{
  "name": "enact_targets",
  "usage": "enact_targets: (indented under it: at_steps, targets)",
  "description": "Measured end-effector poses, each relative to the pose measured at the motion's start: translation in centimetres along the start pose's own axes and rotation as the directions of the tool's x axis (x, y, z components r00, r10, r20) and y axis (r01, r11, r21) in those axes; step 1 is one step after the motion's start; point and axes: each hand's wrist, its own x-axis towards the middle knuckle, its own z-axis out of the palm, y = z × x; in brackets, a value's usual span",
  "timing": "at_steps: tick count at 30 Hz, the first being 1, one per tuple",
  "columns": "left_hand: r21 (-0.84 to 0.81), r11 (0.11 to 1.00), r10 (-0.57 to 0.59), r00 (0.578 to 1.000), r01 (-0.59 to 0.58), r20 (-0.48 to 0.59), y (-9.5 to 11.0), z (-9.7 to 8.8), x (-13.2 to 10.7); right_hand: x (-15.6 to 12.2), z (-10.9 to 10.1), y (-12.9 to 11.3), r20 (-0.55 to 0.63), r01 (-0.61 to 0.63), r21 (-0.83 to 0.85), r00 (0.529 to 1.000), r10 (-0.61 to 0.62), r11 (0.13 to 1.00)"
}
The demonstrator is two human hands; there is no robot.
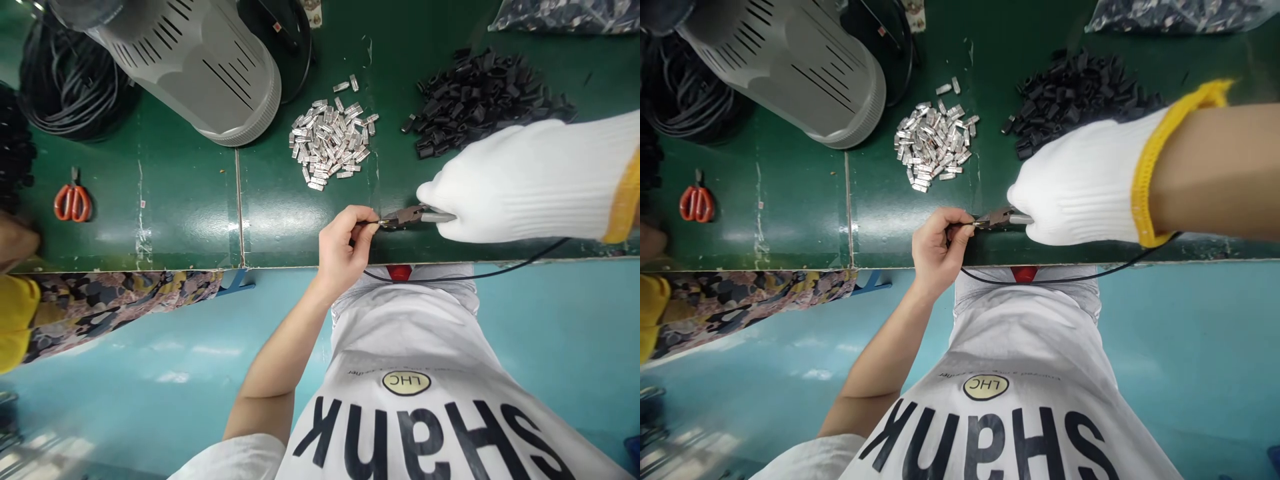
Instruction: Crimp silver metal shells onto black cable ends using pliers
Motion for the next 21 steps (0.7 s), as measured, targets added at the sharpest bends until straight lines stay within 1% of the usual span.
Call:
enact_targets:
  at_steps: [3,5,7,10,13,14,16,18,20,21]
  targets:
    - [-0.010,1.000,-0.021,1.000,0.022,0.010,-0.1,0.0,-0.1,-0.6,-0.5,-0.2,0.028,0.048,-0.086,0.999,-0.046,0.995]
    - [-0.039,0.997,-0.061,0.998,0.061,0.000,-0.2,0.0,-0.1,-1.1,-0.8,0.0,0.025,0.061,-0.043,0.998,-0.060,0.997]
    - [-0.105,0.990,-0.096,0.995,0.093,-0.025,-0.3,0.1,-0.1,-1.6,-0.7,0.6,0.017,0.031,-0.001,0.999,-0.031,1.000]
    - [-0.196,0.973,-0.134,0.989,0.120,-0.060,-0.4,0.2,0.0,-2.4,-0.1,1.6,-0.027,-0.017,0.043,0.999,0.018,0.999]
    - [-0.227,0.963,-0.168,0.982,0.145,-0.085,-0.3,0.2,0.1,-3.4,0.8,1.3,-0.065,-0.007,0.095,0.998,0.014,0.995]
    - [-0.230,0.961,-0.179,0.979,0.153,-0.094,-0.3,0.2,0.2,-3.8,1.1,0.8,-0.087,-0.003,0.106,0.996,0.012,0.994]
    - [-0.235,0.958,-0.195,0.974,0.164,-0.115,-0.2,0.3,0.2,-4.4,1.6,-0.7,-0.190,0.019,0.089,0.982,-0.002,0.996]
    - [-0.236,0.957,-0.202,0.971,0.168,-0.130,-0.2,0.4,0.1,-4.7,2.2,-2.1,-0.339,0.019,0.002,0.941,-0.017,1.000]
    - [-0.207,0.965,-0.191,0.971,0.159,-0.144,-0.2,0.6,-0.1,-4.7,2.7,-3.0,-0.433,-0.011,-0.088,0.901,-0.028,0.996]
    - [-0.179,0.972,-0.179,0.972,0.151,-0.152,-0.2,0.6,-0.2,-4.6,2.9,-3.2,-0.458,-0.033,-0.123,0.888,-0.027,0.992]
